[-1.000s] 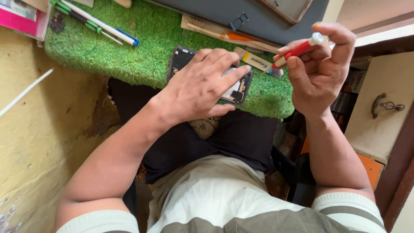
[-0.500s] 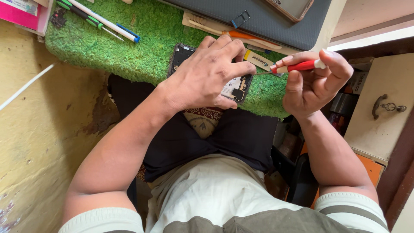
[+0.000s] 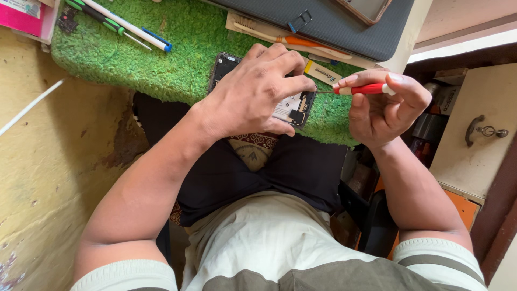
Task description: The person repairs a disassembled smartphone at a small workbench. They apply adhesive from a tube along the phone's frame, press components into place, fit the back cover and screen, then use a screwdriver to tighten screws on the phone body.
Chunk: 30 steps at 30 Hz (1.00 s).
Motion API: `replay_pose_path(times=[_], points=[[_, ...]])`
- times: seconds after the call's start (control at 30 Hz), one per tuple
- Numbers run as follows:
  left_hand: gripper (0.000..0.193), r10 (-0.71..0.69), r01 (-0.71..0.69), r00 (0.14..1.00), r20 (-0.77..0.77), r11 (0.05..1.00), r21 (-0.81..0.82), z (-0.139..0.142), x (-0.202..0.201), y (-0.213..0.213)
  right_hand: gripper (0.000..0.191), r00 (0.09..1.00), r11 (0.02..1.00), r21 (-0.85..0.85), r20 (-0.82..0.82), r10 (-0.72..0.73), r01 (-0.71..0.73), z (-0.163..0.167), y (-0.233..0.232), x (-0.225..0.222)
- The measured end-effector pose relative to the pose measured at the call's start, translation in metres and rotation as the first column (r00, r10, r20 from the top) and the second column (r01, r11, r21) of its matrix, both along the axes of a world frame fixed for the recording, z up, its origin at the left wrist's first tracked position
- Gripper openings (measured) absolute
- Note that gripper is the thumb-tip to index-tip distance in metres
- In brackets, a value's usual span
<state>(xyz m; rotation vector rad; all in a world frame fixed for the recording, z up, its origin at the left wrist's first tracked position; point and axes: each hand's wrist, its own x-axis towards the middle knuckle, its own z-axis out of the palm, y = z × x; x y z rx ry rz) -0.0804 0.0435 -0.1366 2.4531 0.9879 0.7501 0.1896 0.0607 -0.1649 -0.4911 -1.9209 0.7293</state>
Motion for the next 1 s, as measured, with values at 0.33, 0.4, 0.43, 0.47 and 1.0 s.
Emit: replay_pose_path(times=[0.33, 0.4, 0.43, 0.47, 1.0], points=[[0.078, -0.016, 0.036, 0.992, -0.126, 0.988, 0.152, -0.0009, -0.0013, -0.0049, 0.045, 1.0, 0.999, -0.04, -0.003, -0.021, 0.021, -0.0042, -0.0021, 0.0026], [0.078, -0.005, 0.03, 0.989, -0.146, 0.985, 0.172, -0.0016, -0.0001, -0.0051, 0.046, 1.0, 0.998, -0.062, -0.009, -0.016, 0.015, -0.004, -0.0021, 0.0032], [0.078, 0.001, 0.028, 0.988, -0.156, 0.983, 0.181, -0.0018, 0.0003, -0.0053, 0.045, 1.0, 0.998, -0.053, -0.004, -0.02, 0.02, -0.0038, -0.0022, 0.003], [0.078, 0.001, 0.028, 0.987, -0.158, 0.983, 0.182, -0.002, 0.0003, -0.0056, 0.045, 1.0, 0.999, -0.044, 0.001, -0.025, 0.025, -0.0036, -0.0023, 0.0028], [0.079, -0.018, 0.039, 0.992, -0.125, 0.986, 0.163, -0.0014, -0.0029, -0.0047, 0.043, 1.0, 0.999, -0.046, -0.013, -0.005, 0.004, 0.0008, -0.0007, 0.0008]])
